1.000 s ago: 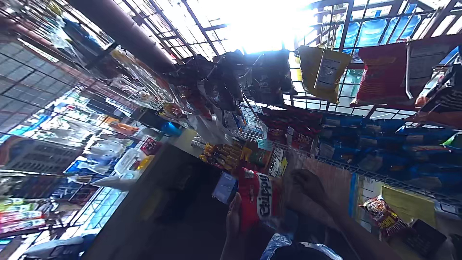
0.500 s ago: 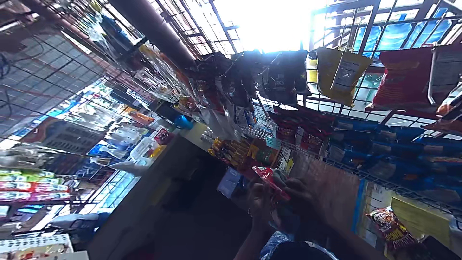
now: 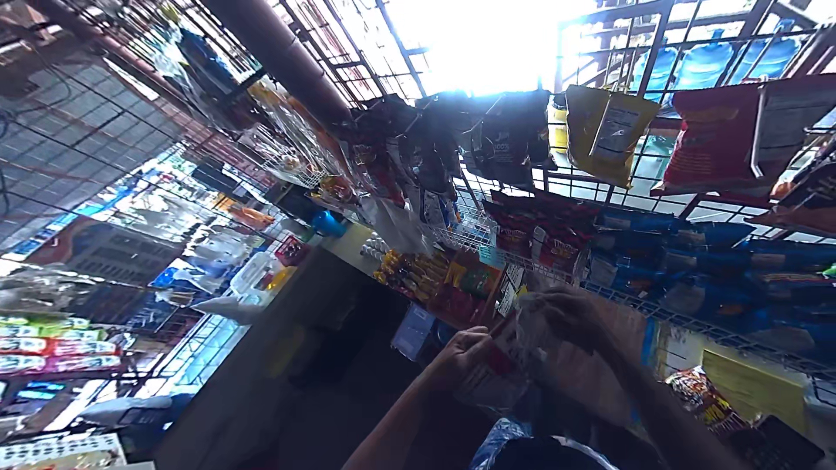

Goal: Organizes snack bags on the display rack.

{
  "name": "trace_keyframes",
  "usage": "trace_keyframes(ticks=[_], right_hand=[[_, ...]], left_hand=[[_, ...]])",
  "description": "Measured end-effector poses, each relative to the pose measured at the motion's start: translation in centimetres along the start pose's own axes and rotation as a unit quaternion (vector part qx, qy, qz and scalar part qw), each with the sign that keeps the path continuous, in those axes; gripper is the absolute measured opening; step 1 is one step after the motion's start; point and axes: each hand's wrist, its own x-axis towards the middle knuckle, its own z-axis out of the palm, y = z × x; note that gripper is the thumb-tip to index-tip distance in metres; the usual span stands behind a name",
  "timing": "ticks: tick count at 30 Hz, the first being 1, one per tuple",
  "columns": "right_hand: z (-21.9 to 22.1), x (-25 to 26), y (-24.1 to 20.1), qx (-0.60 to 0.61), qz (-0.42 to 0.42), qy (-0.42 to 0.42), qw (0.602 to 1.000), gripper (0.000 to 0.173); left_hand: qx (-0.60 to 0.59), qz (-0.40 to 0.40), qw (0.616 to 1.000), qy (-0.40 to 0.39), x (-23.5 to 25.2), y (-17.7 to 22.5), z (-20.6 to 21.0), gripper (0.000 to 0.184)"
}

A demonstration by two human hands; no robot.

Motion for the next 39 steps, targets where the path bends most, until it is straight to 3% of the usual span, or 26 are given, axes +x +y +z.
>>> trace_keyframes(ticks=[2,4,7,9,11,15,17,19,21,23,25,27,29,32,33,35,37,38,39], right_hand=[[1.4,-1.6,-1.9,0.007,-0.031,0.1,0.994,0.034],[4.4,-2.8,-4.5,-0.01,-0.112,0.141,0.984,0.03],[9.8,-2.6,-6.3,-0.12,-0.248,0.127,0.953,0.029],[11.8,-1.0,-5.4,-0.174,-0.287,0.133,0.933,0.029],[11.2,1.0,-4.1,-0.137,-0.241,0.135,0.951,0.025],[7.3,2.4,-1.5,-0.053,0.005,0.1,0.994,0.03],[7.6,0.8,-3.5,-0.035,-0.035,0.134,0.99,0.031],[10.5,-1.5,-5.6,-0.046,-0.139,0.138,0.98,0.029],[12.7,-2.2,-5.2,-0.077,-0.195,0.165,0.964,0.029],[12.6,-1.2,-3.7,0.007,-0.133,0.198,0.971,0.032],[12.3,-0.6,-2.6,0.143,0.023,0.213,0.966,0.039],[12.5,-0.6,-2.7,0.248,0.199,0.215,0.923,0.042],[13.2,-1.6,-2.7,0.3,0.298,0.18,0.888,0.043],[13.2,-3.2,-1.8,0.292,0.298,0.067,0.907,0.036],[12.2,-3.4,-0.6,0.249,0.284,0.015,0.926,0.034],[9.3,-3.4,1.9,0.151,0.268,-0.016,0.951,0.036],[5.3,-2.1,1.4,0.071,0.233,-0.018,0.97,0.038],[3.7,-1.5,-0.3,0.039,0.188,-0.026,0.981,0.031],[2.6,-0.9,-1.6,0.0,0.132,-0.047,0.99,0.027]], left_hand=[[-0.18,-0.057,0.977,0.1,-0.7,0.2,1.1,0.042],[-0.277,-0.077,0.94,0.186,-0.7,0.4,2.6,0.053],[-0.299,-0.07,0.901,0.306,-0.3,0.8,5.0,0.049],[-0.283,-0.074,0.886,0.359,-0.3,1.1,5.9,0.042],[-0.338,-0.025,0.881,0.33,-0.5,-0.1,5.4,0.05],[-0.411,0.015,0.854,0.32,-2.2,-0.7,4.7,0.036],[-0.437,0.046,0.839,0.321,-2.5,0.3,4.2,0.033],[-0.455,0.074,0.833,0.304,-2.9,0.8,4.0,0.031],[-0.462,0.096,0.822,0.317,-2.8,1.2,3.7,0.03],[-0.446,0.115,0.812,0.36,-2.9,0.9,3.5,0.038],[-0.457,0.11,0.786,0.402,-2.9,1.3,3.3,0.045],[-0.479,0.059,0.744,0.463,-2.0,4.8,3.8,0.054],[-0.518,0.066,0.713,0.468,-1.4,6.5,3.7,0.058],[-0.512,0.238,0.772,0.291,-2.4,1.1,1.1,0.042],[-0.485,0.247,0.798,0.258,-2.8,0.2,0.0,0.037],[-0.415,0.16,0.856,0.265,-3.9,0.5,-1.7,0.029],[-0.182,0.043,0.947,0.26,-4.2,2.2,-3.0,0.027],[-0.039,0.033,0.98,0.192,-3.7,2.6,-3.7,0.034],[0.107,0.048,0.986,0.121,-2.8,3.0,-4.3,0.037]])
